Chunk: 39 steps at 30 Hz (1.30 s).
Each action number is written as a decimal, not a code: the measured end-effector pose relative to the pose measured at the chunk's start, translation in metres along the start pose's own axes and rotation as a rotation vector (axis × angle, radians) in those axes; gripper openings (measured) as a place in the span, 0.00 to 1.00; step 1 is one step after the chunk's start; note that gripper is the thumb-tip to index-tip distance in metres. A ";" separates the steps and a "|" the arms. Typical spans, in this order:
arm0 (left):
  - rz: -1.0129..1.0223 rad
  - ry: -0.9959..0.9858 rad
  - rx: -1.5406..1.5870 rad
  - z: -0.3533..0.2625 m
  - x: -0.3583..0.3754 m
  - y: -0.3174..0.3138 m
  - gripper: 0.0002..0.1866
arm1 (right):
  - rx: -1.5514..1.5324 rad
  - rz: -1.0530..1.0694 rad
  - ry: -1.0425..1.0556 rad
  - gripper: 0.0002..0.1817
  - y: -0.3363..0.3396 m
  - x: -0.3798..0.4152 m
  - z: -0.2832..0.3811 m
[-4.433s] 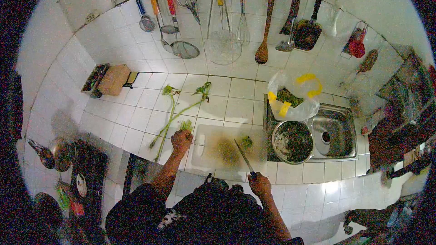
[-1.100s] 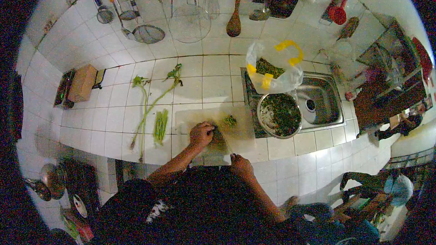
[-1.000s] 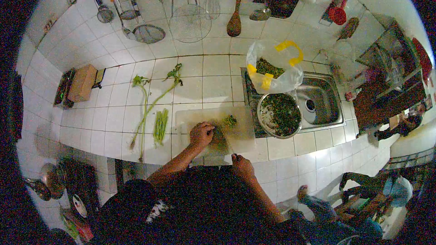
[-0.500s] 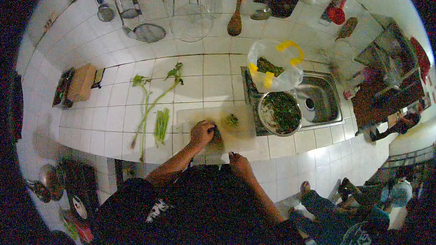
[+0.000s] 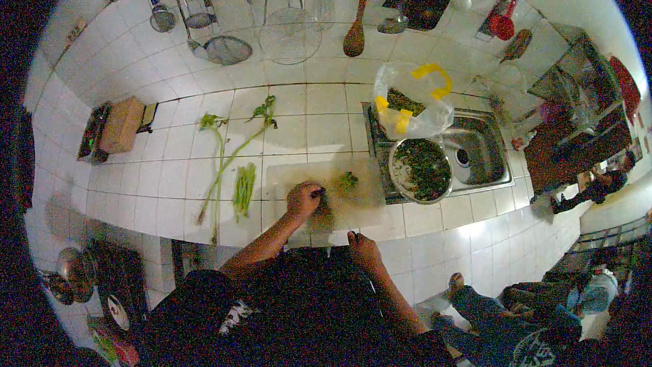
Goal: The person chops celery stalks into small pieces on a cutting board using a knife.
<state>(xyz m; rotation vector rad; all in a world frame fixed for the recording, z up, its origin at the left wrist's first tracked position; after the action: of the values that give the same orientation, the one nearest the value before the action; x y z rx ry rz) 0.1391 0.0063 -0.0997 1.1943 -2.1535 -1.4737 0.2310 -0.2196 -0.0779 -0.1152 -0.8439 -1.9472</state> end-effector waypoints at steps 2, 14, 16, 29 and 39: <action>0.012 -0.020 0.042 -0.002 -0.002 0.000 0.11 | 0.009 0.003 0.006 0.30 -0.005 -0.004 -0.006; 0.139 0.068 0.032 -0.002 -0.005 0.001 0.11 | 0.034 -0.063 0.115 0.30 -0.004 -0.012 0.007; 0.131 0.070 0.038 -0.005 -0.006 0.002 0.10 | 0.020 -0.091 0.091 0.30 0.002 -0.006 0.001; 0.195 0.132 -0.018 -0.012 -0.012 0.007 0.11 | 0.029 0.018 0.075 0.31 -0.007 -0.004 0.010; -0.128 -0.136 -0.137 -0.023 -0.002 0.008 0.11 | 0.091 -0.016 0.014 0.29 0.002 -0.016 -0.001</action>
<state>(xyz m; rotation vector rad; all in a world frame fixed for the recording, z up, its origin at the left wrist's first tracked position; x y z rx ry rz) 0.1510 -0.0060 -0.0824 1.2367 -2.0541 -1.7728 0.2416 -0.2087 -0.0839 -0.0405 -0.9251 -1.9187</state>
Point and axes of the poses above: each hand's wrist, its own x-axis away from the middle knuckle, its own y-axis out of the back of the hand, z = x × y, the point moved 8 cm from there along -x, towards the middle knuckle, and after that the axes turned 15 degrees about -x, right-handed, at the moved point
